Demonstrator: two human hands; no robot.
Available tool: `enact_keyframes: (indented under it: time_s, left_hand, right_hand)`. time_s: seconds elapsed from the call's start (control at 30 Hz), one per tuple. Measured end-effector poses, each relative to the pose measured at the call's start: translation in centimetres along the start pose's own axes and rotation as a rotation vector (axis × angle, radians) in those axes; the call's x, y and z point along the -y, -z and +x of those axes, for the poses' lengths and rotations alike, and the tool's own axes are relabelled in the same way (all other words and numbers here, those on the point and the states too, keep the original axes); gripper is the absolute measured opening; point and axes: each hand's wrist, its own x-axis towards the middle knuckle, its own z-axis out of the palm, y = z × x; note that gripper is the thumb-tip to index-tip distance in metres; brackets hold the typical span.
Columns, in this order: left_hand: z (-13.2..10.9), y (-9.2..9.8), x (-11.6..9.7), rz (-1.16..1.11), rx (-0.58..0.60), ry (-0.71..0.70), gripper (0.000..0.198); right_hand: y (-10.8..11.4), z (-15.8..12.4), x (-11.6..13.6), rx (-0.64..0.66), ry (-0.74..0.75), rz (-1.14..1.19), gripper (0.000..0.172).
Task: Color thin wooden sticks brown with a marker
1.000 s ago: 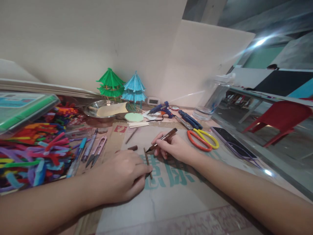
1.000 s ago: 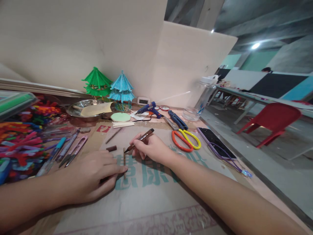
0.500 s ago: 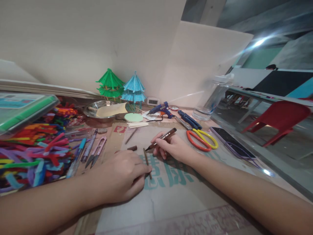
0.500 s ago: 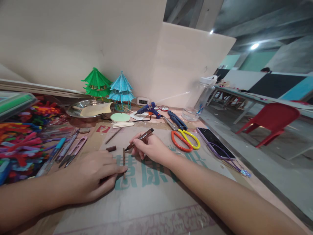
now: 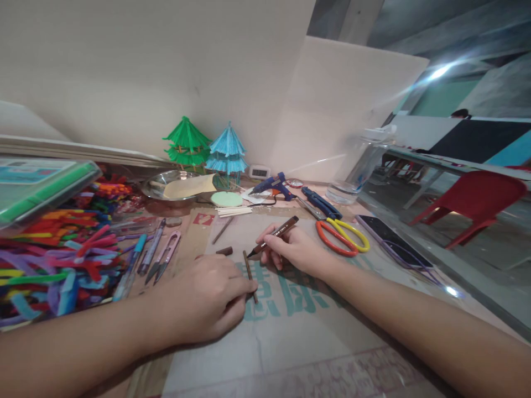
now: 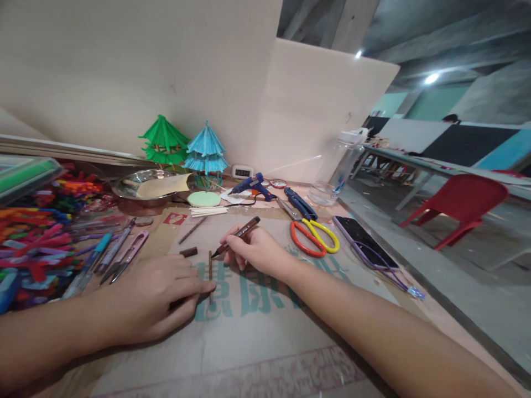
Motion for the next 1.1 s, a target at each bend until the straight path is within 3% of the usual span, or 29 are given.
enact_keyframes:
  time_s: [1.1]
  left_hand:
    - [-0.05,-0.15,0.09,-0.005,0.031,0.015,0.028]
  right_hand:
    - [-0.14,-0.06,-0.01,-0.035,0.027,0.016,0.019]
